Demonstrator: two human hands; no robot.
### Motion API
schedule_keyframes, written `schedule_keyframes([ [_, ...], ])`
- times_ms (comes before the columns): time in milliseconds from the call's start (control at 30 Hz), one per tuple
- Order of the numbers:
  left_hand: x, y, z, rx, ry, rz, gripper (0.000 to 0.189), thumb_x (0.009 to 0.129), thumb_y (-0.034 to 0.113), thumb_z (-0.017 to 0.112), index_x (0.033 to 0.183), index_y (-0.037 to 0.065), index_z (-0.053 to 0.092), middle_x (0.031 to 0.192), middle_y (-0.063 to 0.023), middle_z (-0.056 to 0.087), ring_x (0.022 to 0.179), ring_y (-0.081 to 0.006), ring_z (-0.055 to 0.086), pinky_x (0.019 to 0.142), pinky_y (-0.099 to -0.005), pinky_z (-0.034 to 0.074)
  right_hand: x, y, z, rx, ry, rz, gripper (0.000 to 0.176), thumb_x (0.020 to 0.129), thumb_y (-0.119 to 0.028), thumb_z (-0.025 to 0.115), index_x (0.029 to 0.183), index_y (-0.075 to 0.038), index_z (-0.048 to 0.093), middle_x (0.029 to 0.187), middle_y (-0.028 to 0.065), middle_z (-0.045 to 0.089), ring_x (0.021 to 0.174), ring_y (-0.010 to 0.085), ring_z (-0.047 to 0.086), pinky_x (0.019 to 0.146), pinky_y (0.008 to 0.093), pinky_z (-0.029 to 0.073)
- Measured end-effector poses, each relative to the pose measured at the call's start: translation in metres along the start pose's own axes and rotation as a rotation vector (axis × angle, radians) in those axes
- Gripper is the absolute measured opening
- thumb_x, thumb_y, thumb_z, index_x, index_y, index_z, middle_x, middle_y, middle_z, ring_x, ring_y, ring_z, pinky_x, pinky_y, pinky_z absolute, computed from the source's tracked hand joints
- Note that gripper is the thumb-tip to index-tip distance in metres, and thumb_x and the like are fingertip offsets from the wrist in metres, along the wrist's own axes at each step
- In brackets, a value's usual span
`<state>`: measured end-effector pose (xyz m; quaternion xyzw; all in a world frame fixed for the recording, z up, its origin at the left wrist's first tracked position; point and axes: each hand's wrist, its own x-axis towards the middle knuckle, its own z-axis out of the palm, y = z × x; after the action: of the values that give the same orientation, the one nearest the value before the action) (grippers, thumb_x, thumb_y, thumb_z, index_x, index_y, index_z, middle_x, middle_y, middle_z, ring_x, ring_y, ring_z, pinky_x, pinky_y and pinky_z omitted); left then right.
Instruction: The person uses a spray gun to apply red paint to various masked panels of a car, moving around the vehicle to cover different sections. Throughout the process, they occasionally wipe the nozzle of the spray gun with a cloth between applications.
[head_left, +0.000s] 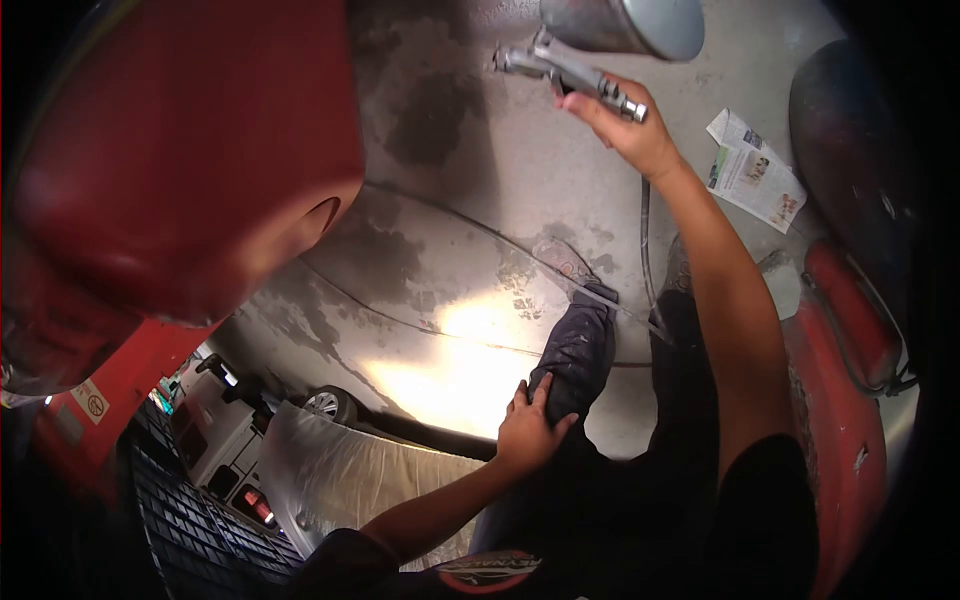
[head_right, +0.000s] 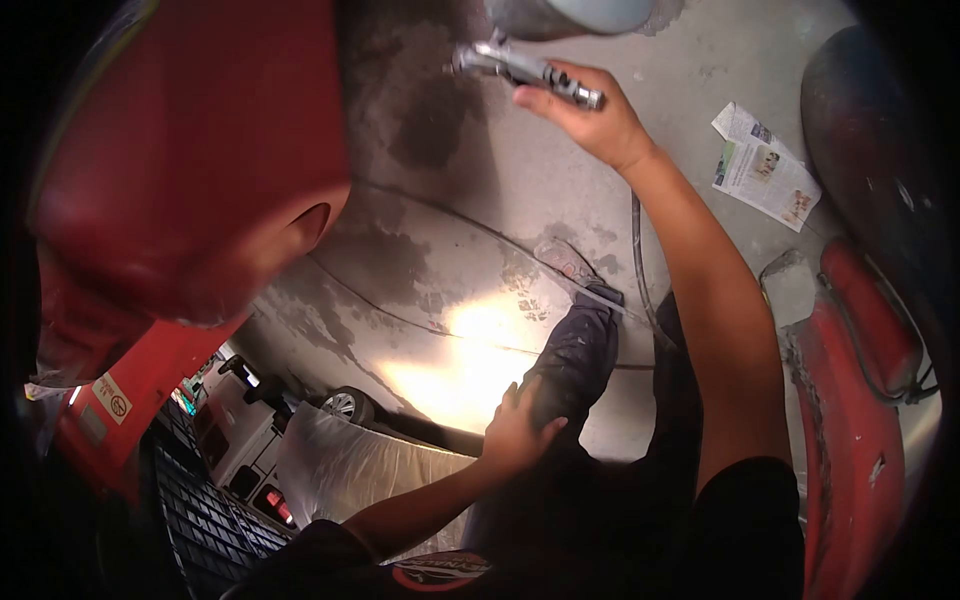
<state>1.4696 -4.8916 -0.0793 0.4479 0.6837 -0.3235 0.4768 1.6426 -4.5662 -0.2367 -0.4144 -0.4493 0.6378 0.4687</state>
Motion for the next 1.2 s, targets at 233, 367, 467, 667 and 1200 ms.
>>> schedule_keyframes([
  [233, 0.017, 0.018, -0.033, -0.055, -0.032, -0.073, 0.085, 0.083, 0.058, 0.065, 0.151, 0.020, 0.032, 0.148, -0.0290, 0.033, 0.131, -0.0452, 0.043, 0.105, -0.0466, 0.042, -0.036, 0.015, 0.010, -0.094, -0.414, 0.233, 0.037, 0.082, -0.033, 0.079, 0.100, -0.002, 0.070, 0.079, 0.0043, 0.069, 0.074, 0.0124, 0.061, 0.076, 0.0301, 0.048],
  [367, 0.025, 0.044, -0.039, -0.124, 0.002, -0.131, 0.084, 0.083, 0.059, 0.065, 0.150, 0.019, 0.033, 0.148, -0.0286, 0.034, 0.130, -0.0447, 0.043, 0.105, -0.0463, 0.043, 0.017, 0.029, 0.003, 0.016, -0.492, 0.323, 0.037, 0.082, -0.038, 0.078, 0.096, -0.004, 0.072, 0.074, 0.0032, 0.067, 0.071, 0.0125, 0.060, 0.072, 0.0292, 0.048],
  [467, 0.024, 0.061, -0.036, -0.129, 0.013, -0.175, 0.086, 0.082, 0.060, 0.065, 0.150, 0.019, 0.033, 0.148, -0.0284, 0.034, 0.130, -0.0448, 0.044, 0.104, -0.0463, 0.043, 0.091, 0.022, -0.011, 0.097, -0.332, 0.414, 0.023, 0.086, -0.028, 0.074, 0.088, -0.005, 0.069, 0.068, 0.0011, 0.065, 0.045, 0.0052, 0.047, 0.040, 0.0227, 0.035],
  [667, 0.020, 0.088, -0.028, -0.185, -0.011, -0.272, 0.088, 0.080, 0.061, 0.066, 0.150, 0.019, 0.033, 0.146, -0.0279, 0.036, 0.128, -0.0446, 0.045, 0.104, -0.0464, 0.043, 0.244, -0.013, -0.032, 0.016, 0.027, 0.005, 0.026, 0.086, -0.032, 0.073, 0.092, -0.006, 0.071, 0.067, -0.0007, 0.062, 0.041, 0.0044, 0.041, 0.038, 0.0215, 0.029],
  [1200, 0.004, 0.073, 0.000, -0.340, -0.043, -0.237, 0.086, 0.079, 0.056, 0.069, 0.148, 0.014, 0.037, 0.131, -0.0249, 0.051, 0.116, -0.0445, 0.054, 0.098, -0.0486, 0.047, 0.055, -0.164, -0.020, -0.324, -0.615, 0.387, 0.052, 0.075, -0.046, 0.081, 0.099, -0.001, 0.072, 0.087, 0.0080, 0.071, 0.082, 0.0165, 0.065, 0.079, 0.0309, 0.051],
])
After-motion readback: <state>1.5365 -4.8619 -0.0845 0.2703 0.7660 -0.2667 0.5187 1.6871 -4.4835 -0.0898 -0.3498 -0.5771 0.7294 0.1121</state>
